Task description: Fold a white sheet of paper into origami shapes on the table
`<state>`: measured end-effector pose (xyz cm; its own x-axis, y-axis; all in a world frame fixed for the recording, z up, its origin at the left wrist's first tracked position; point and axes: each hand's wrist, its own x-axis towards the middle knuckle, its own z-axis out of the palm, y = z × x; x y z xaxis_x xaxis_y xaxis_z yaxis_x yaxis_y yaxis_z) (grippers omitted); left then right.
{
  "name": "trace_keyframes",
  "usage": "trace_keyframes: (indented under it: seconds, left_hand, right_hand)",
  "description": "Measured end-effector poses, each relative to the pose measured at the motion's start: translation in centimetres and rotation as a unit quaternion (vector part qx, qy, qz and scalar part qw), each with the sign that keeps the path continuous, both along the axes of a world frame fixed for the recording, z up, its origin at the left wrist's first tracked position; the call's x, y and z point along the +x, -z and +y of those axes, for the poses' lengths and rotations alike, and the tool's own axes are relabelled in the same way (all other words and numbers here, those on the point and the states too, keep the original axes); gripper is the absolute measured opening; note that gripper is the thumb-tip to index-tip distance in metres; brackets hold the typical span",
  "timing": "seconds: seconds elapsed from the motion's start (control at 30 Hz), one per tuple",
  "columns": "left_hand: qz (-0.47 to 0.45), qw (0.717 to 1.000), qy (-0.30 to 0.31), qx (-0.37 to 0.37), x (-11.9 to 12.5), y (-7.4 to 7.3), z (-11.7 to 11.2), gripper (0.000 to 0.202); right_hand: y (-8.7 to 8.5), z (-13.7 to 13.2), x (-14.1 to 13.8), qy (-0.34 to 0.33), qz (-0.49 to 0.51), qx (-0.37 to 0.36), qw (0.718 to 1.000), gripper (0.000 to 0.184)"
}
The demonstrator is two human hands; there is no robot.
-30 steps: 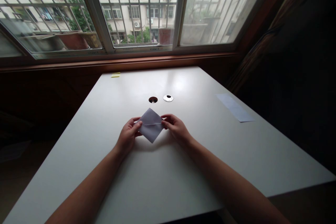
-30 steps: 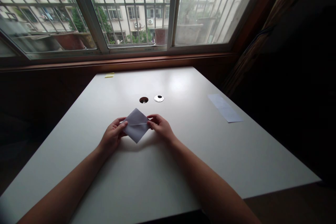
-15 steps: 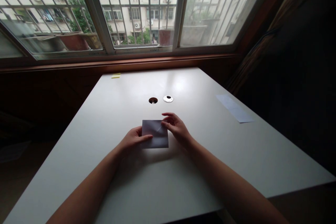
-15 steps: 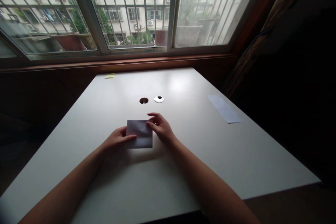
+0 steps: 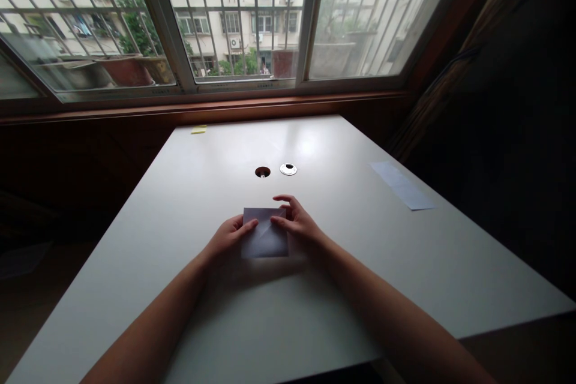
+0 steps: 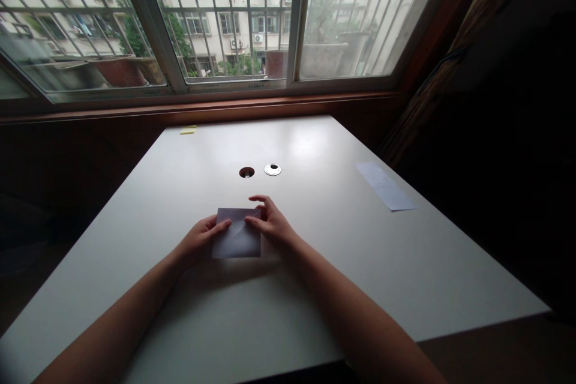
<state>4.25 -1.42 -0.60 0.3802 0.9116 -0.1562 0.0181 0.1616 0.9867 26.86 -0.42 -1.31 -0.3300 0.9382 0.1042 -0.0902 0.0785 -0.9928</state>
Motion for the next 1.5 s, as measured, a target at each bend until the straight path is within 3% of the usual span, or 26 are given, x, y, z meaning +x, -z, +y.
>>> trace_keyframes:
  seconds: [0.27,0.53,1.0,1.23,1.5]
  left_hand:
    - [-0.016,0.996,-0.045,0.069,0.3,0.5,0.0,0.056]
    - [0.001,0.992,-0.057,0.110,0.2,0.5,0.2,0.036]
    - [-0.022,0.994,-0.076,0.074,0.1,-0.2,0.1,0.036]
    - [-0.044,0.996,-0.041,0.070,-0.1,0.2,0.4,0.048]
    - [-0.006,0.998,-0.024,0.050,-0.2,-0.2,0.3,0.031]
  right_hand:
    - [0.7,0.2,-0.3,-0.025,0.007,0.010,1.000,0.051]
    - [0.4,0.0,-0.4,0.036,0.006,0.001,0.999,0.046]
    - [0.0,0.1,-0.2,0.108,0.004,0.025,0.994,0.036]
    - [0.1,0.1,-0.2,0.127,0.022,0.019,0.991,0.037]
    - [-0.5,0.0,-0.1,0.124,0.043,0.018,0.991,0.037]
